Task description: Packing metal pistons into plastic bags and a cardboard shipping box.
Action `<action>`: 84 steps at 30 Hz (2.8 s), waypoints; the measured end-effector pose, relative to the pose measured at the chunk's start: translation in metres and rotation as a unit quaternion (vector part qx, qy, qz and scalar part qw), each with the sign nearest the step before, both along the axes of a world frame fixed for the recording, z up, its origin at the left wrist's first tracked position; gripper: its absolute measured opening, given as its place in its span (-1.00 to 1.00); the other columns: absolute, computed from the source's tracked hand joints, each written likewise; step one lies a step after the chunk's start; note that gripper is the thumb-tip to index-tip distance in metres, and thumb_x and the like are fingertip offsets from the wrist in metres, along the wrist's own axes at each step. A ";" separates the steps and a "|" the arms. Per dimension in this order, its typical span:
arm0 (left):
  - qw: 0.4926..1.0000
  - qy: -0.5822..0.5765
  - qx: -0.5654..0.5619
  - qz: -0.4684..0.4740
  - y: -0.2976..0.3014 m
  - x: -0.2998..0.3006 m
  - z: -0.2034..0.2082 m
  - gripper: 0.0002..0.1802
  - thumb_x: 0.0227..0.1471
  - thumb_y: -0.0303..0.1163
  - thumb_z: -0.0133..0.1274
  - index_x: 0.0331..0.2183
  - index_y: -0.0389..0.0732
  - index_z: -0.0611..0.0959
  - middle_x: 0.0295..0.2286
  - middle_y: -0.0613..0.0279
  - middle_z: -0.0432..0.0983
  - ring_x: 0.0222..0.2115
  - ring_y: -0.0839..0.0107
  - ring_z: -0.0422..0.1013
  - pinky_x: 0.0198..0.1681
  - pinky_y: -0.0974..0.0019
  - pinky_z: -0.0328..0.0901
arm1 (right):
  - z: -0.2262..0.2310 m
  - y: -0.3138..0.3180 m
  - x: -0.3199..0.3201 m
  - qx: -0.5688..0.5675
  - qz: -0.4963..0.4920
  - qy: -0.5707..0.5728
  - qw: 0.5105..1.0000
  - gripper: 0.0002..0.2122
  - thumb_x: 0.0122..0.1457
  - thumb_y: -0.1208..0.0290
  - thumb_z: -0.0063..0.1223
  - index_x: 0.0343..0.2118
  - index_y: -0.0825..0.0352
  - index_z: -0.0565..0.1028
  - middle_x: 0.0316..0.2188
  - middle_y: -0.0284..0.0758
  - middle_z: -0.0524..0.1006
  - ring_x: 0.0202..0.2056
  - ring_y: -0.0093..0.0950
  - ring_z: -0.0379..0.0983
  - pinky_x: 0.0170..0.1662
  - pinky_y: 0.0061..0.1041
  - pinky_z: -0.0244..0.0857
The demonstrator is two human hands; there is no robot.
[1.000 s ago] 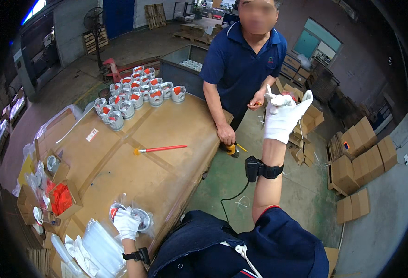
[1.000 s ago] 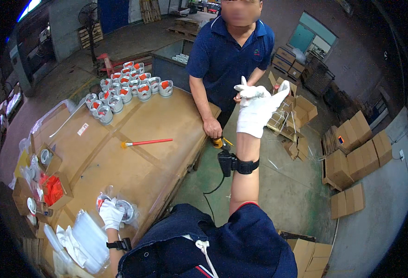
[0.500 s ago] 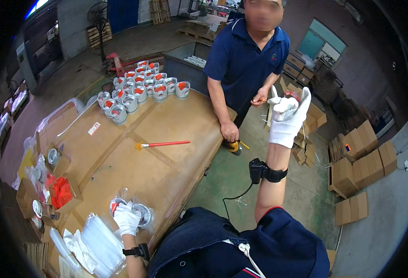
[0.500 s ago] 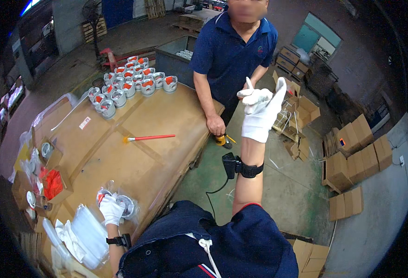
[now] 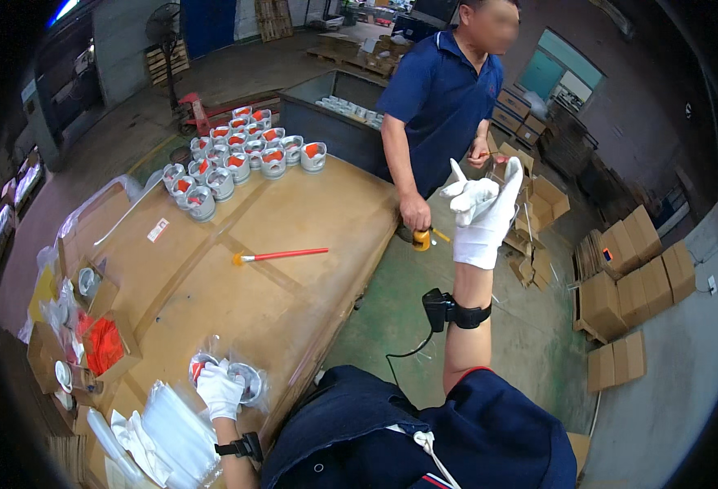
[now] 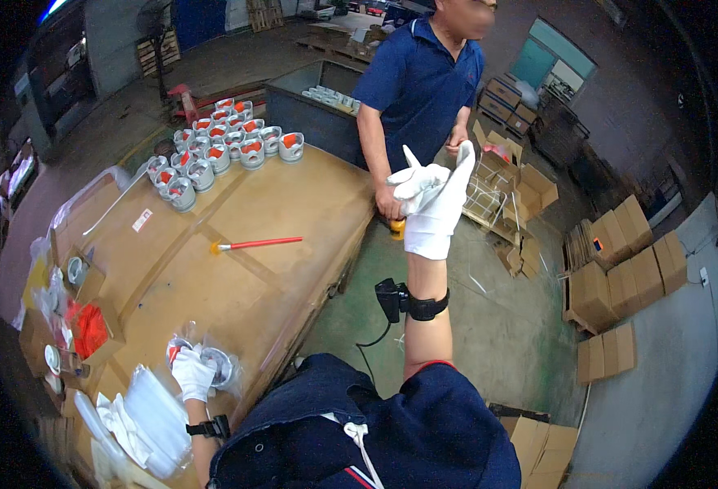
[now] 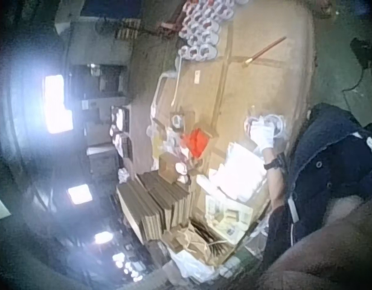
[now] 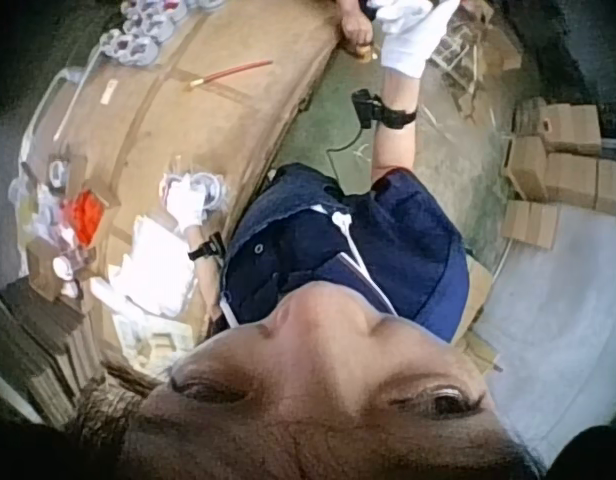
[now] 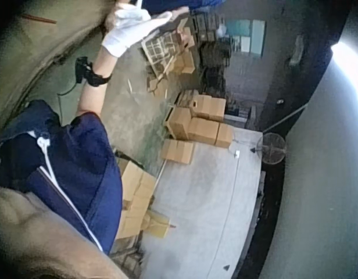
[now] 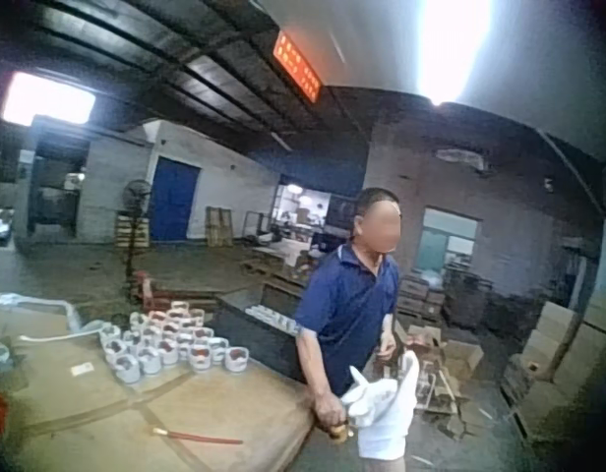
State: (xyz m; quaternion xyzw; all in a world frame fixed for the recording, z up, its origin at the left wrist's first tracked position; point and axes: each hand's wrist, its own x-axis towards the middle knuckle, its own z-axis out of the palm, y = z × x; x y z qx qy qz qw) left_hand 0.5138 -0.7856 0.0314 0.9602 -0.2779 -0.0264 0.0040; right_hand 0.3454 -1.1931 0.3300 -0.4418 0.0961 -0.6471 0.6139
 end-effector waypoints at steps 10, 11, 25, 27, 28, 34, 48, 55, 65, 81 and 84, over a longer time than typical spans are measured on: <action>0.999 -0.035 -0.023 -0.011 -0.002 -0.003 0.002 -0.58 -0.28 -0.07 0.08 -0.33 -0.08 0.63 -0.44 0.04 0.44 -0.45 0.12 0.41 -0.36 0.11 0.33 | -0.014 -0.004 -0.010 -0.068 -0.024 0.165 0.984 -0.48 0.31 0.05 -0.42 0.10 0.42 0.23 -0.63 -0.10 0.55 -0.81 -0.54 0.31 -0.71 -0.73 0.19; 0.999 -0.043 -0.021 -0.013 -0.002 -0.003 0.003 -0.60 -0.29 -0.07 0.09 -0.35 -0.08 0.63 -0.43 0.03 0.44 -0.47 0.11 0.41 -0.37 0.10 0.33 | -0.015 -0.004 -0.009 -0.078 -0.025 0.175 0.981 -0.47 0.31 0.06 -0.41 0.09 0.48 0.24 -0.60 -0.10 0.56 -0.78 -0.55 0.35 -0.70 -0.73 0.19; 0.998 0.018 -0.048 0.021 -0.005 0.000 0.011 -0.62 -0.32 -0.12 0.09 -0.39 -0.09 0.69 -0.37 -0.13 0.53 -0.29 -0.08 0.44 -0.17 0.01 0.34 | -0.019 0.007 -0.002 -0.051 -0.004 0.226 0.973 -0.55 0.29 0.15 -0.23 -0.26 0.55 0.51 -0.64 -0.09 0.55 -0.71 -0.49 0.42 -0.38 -0.61 0.34; 0.997 0.044 -0.055 0.027 -0.005 0.000 0.013 -0.62 -0.32 -0.13 0.09 -0.39 -0.10 0.69 -0.37 -0.14 0.53 -0.28 -0.08 0.43 -0.15 0.03 0.34 | -0.018 0.010 -0.003 -0.101 -0.008 0.238 0.966 -0.57 0.29 0.18 -0.21 -0.30 0.53 0.53 -0.65 -0.10 0.55 -0.71 -0.50 0.43 -0.23 -0.56 0.37; 0.998 0.018 -0.064 0.013 -0.004 -0.001 0.014 -0.63 -0.32 -0.13 0.09 -0.40 -0.10 0.69 -0.38 -0.14 0.53 -0.28 -0.07 0.43 -0.16 0.03 0.34 | -0.016 0.013 -0.003 -0.093 -0.007 0.240 0.966 -0.58 0.30 0.18 -0.21 -0.36 0.51 0.54 -0.67 -0.11 0.55 -0.71 -0.51 0.42 -0.11 -0.53 0.32; 0.996 -0.055 -0.057 -0.033 -0.004 0.000 0.005 -0.59 -0.31 -0.10 0.09 -0.35 -0.09 0.67 -0.41 -0.08 0.52 -0.35 0.00 0.45 -0.23 0.04 0.34 | -0.016 0.017 0.002 -0.043 -0.006 0.237 0.971 -0.56 0.29 0.18 -0.20 -0.52 0.47 0.55 -0.68 -0.12 0.54 -0.72 -0.55 0.38 -0.07 -0.54 0.31; 0.997 -0.071 -0.006 -0.026 0.003 -0.002 -0.004 -0.49 -0.26 -0.03 0.10 -0.21 -0.07 0.63 -0.33 -0.09 0.50 -0.30 0.00 0.44 -0.20 -0.01 0.32 | -0.028 0.019 0.008 -0.071 0.020 0.276 0.958 -0.48 0.28 0.15 -0.18 -0.74 0.40 0.48 -0.76 -0.15 0.50 -0.75 -0.48 0.37 -0.21 -0.54 0.40; 1.000 -0.009 0.024 0.000 0.001 0.000 -0.007 -0.43 -0.23 0.00 0.09 -0.13 -0.06 0.60 -0.27 -0.11 0.45 -0.24 -0.02 0.40 -0.12 -0.02 0.27 | -0.031 0.022 0.010 -0.084 0.028 0.258 0.962 -0.47 0.30 0.21 -0.24 -0.78 0.39 0.45 -0.83 -0.18 0.43 -0.71 -0.40 0.42 -0.10 -0.47 0.35; 0.999 -0.029 -0.008 0.024 -0.009 -0.009 0.009 -0.58 -0.22 -0.12 0.07 -0.26 -0.11 0.63 -0.36 -0.07 0.48 -0.36 0.01 0.44 -0.27 0.07 0.34 | -0.025 0.030 0.001 -0.088 -0.020 0.312 0.946 -0.56 0.29 0.19 -0.22 -0.49 0.49 0.53 -0.77 -0.18 0.48 -0.70 -0.45 0.42 -0.25 -0.48 0.37; 0.996 -0.078 0.045 0.011 -0.004 -0.002 -0.015 -0.62 -0.23 -0.05 0.07 -0.40 -0.14 0.59 -0.42 0.03 0.44 -0.45 0.15 0.44 -0.36 0.14 0.34 | -0.029 0.023 -0.039 -0.126 -0.172 0.221 0.952 -0.52 0.35 0.16 -0.39 0.10 0.51 0.25 -0.48 -0.10 0.56 -0.65 -0.51 0.43 -0.59 -0.65 0.32; 0.988 -0.148 -0.014 -0.038 0.002 0.001 -0.030 -0.58 -0.23 -0.03 0.07 -0.40 -0.16 0.58 -0.41 0.03 0.43 -0.46 0.16 0.44 -0.39 0.16 0.36 | -0.030 0.026 -0.038 -0.160 -0.199 0.189 0.948 -0.53 0.35 0.15 -0.40 0.01 0.53 0.32 -0.54 -0.15 0.56 -0.68 -0.52 0.41 -0.59 -0.69 0.30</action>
